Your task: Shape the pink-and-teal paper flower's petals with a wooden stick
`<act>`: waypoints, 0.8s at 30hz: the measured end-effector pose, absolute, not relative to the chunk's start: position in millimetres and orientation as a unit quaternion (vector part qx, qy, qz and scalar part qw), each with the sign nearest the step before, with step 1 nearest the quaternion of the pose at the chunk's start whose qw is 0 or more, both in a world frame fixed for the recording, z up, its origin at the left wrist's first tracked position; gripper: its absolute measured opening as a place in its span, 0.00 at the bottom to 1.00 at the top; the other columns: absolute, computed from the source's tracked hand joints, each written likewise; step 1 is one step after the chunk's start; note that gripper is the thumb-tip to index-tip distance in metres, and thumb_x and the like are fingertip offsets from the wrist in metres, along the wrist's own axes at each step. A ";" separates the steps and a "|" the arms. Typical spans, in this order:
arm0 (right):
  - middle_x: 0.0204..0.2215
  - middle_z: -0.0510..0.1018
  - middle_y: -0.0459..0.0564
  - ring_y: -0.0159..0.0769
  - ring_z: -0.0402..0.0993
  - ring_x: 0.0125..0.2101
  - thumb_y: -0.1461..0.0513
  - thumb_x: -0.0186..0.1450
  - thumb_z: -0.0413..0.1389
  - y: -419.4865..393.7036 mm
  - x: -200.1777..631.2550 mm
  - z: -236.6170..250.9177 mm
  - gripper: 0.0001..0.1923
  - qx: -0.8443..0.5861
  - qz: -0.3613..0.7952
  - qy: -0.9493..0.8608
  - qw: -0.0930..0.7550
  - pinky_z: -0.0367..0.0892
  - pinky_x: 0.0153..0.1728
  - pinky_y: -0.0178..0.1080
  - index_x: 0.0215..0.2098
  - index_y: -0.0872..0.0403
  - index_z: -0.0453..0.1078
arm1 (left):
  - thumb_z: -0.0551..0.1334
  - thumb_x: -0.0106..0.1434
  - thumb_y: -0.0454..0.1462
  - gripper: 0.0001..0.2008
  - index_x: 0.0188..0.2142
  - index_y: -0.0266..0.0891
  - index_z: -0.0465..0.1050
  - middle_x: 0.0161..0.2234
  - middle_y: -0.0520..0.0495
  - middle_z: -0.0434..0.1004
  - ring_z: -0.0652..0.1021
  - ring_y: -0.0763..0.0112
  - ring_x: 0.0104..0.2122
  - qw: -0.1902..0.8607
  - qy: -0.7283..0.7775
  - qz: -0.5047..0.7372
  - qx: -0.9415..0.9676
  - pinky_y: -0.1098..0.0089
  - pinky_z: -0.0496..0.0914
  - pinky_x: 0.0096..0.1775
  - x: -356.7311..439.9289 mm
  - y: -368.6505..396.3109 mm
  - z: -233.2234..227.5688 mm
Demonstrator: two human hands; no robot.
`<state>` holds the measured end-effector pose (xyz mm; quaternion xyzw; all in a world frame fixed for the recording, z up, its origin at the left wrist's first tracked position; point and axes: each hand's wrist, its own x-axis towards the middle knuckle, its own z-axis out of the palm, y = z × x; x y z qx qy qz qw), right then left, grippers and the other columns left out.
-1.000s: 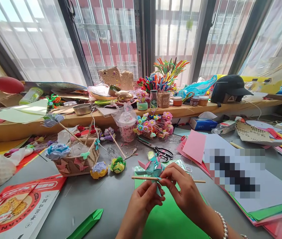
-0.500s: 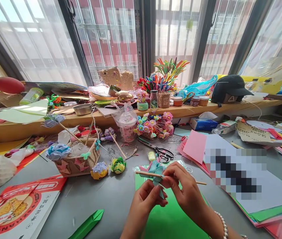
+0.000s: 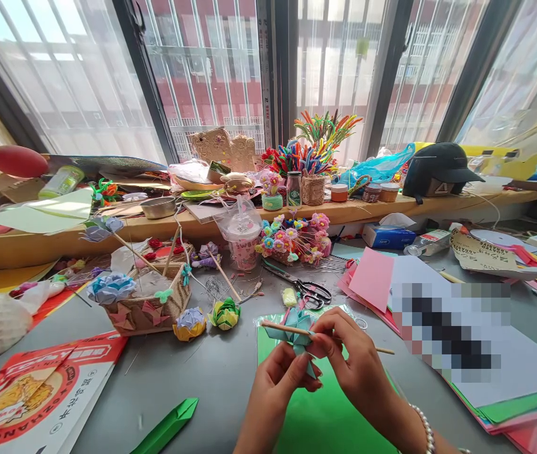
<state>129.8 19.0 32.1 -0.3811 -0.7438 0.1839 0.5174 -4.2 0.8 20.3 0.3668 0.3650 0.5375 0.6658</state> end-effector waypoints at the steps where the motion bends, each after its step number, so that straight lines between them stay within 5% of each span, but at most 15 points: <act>1: 0.27 0.67 0.48 0.35 0.65 0.28 0.66 0.65 0.46 18.8 129.8 32.2 0.07 -0.380 0.177 -0.745 0.519 0.65 0.26 0.36 0.31 0.54 0.62 | 0.69 0.47 0.42 0.12 0.23 0.35 0.72 0.19 0.52 0.76 0.76 0.74 0.20 0.665 0.365 0.537 0.368 0.75 0.69 0.26 -4.0 0.6 20.1; 12: 0.28 0.67 0.50 0.35 0.66 0.28 0.69 0.65 0.46 18.5 128.2 30.2 0.06 -0.352 0.028 -0.771 0.530 0.67 0.28 0.36 0.35 0.55 0.62 | 0.69 0.47 0.42 0.12 0.22 0.35 0.72 0.20 0.52 0.76 0.75 0.74 0.20 0.668 0.363 0.536 0.366 0.74 0.68 0.27 -2.9 -0.3 16.0; 19: 0.30 0.68 0.51 0.38 0.68 0.30 0.60 0.64 0.52 17.5 136.4 37.8 0.07 -0.342 0.059 -0.789 0.507 0.68 0.29 0.39 0.37 0.56 0.64 | 0.68 0.48 0.43 0.11 0.27 0.37 0.76 0.21 0.53 0.75 0.74 0.75 0.22 0.633 0.384 0.554 0.381 0.75 0.68 0.28 -4.5 0.0 19.7; 24: 0.30 0.69 0.50 0.36 0.69 0.29 0.65 0.62 0.53 19.6 138.9 39.1 0.02 -0.345 0.070 -0.790 0.502 0.67 0.28 0.37 0.35 0.55 0.67 | 0.67 0.49 0.42 0.10 0.25 0.37 0.75 0.21 0.53 0.75 0.73 0.74 0.22 0.614 0.382 0.569 0.392 0.75 0.68 0.28 -2.1 -2.4 23.4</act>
